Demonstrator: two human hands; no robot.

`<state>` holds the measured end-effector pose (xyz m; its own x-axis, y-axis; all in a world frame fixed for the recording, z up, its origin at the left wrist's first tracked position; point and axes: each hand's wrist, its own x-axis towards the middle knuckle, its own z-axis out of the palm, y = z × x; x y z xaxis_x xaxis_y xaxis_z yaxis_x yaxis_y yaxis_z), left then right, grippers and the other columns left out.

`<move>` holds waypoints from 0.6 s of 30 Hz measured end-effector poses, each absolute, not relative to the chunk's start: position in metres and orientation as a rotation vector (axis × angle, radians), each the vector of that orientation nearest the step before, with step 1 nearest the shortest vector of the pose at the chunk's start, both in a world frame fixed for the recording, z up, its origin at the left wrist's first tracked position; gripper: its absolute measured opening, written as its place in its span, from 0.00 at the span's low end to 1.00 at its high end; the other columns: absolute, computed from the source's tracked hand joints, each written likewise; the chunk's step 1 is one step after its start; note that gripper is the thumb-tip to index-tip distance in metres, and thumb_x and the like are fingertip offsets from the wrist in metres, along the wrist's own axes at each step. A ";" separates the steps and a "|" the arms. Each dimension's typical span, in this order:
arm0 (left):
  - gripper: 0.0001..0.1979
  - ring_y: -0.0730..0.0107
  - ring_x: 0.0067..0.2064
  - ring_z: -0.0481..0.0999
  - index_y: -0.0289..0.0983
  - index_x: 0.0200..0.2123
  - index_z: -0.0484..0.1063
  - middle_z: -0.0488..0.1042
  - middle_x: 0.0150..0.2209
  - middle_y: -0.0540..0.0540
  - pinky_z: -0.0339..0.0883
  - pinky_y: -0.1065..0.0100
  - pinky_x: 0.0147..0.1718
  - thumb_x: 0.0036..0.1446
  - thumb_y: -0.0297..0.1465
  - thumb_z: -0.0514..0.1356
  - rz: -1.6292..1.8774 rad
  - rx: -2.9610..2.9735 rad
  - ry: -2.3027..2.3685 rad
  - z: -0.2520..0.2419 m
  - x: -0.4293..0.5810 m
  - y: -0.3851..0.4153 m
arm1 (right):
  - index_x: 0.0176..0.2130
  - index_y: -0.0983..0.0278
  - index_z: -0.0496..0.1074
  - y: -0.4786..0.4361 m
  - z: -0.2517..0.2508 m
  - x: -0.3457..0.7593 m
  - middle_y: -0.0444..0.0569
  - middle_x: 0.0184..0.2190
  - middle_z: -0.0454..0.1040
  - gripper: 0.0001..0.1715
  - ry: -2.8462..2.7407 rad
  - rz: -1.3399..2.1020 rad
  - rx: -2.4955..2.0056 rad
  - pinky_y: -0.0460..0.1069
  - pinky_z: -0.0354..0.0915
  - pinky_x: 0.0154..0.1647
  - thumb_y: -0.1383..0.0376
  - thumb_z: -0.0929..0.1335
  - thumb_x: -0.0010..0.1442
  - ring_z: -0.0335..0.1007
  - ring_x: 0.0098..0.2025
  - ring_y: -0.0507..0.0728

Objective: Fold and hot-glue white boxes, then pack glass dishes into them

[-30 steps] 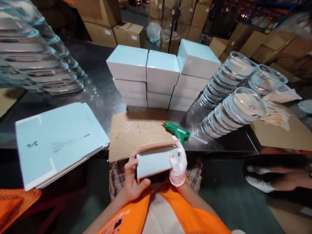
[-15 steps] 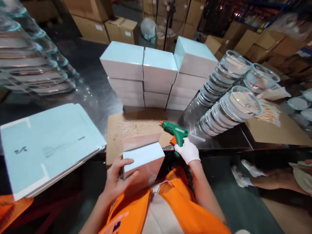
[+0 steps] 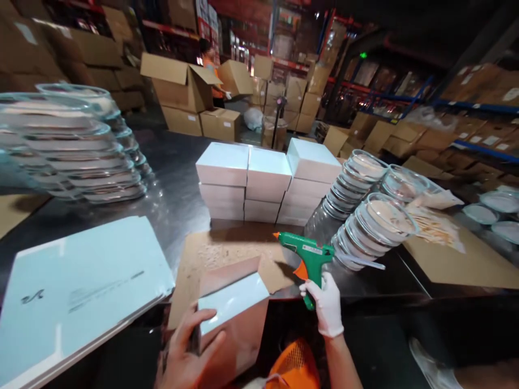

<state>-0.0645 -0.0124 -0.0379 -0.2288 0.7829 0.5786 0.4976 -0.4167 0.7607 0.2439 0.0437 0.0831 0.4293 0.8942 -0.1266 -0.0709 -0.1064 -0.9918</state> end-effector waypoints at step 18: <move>0.13 0.56 0.55 0.80 0.42 0.48 0.77 0.81 0.44 0.46 0.73 0.57 0.57 0.62 0.38 0.69 1.661 1.832 1.507 0.028 -0.044 0.007 | 0.32 0.61 0.81 -0.001 0.077 0.231 0.49 0.27 0.77 0.23 -1.101 1.142 -1.539 0.51 0.71 0.36 0.45 0.76 0.56 0.71 0.31 0.57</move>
<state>-0.0442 0.0066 0.0281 -0.1814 0.7881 0.5882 0.5094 -0.4363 0.7417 0.2307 -0.0014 0.0768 0.1774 0.9685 -0.1748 0.1387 -0.2005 -0.9698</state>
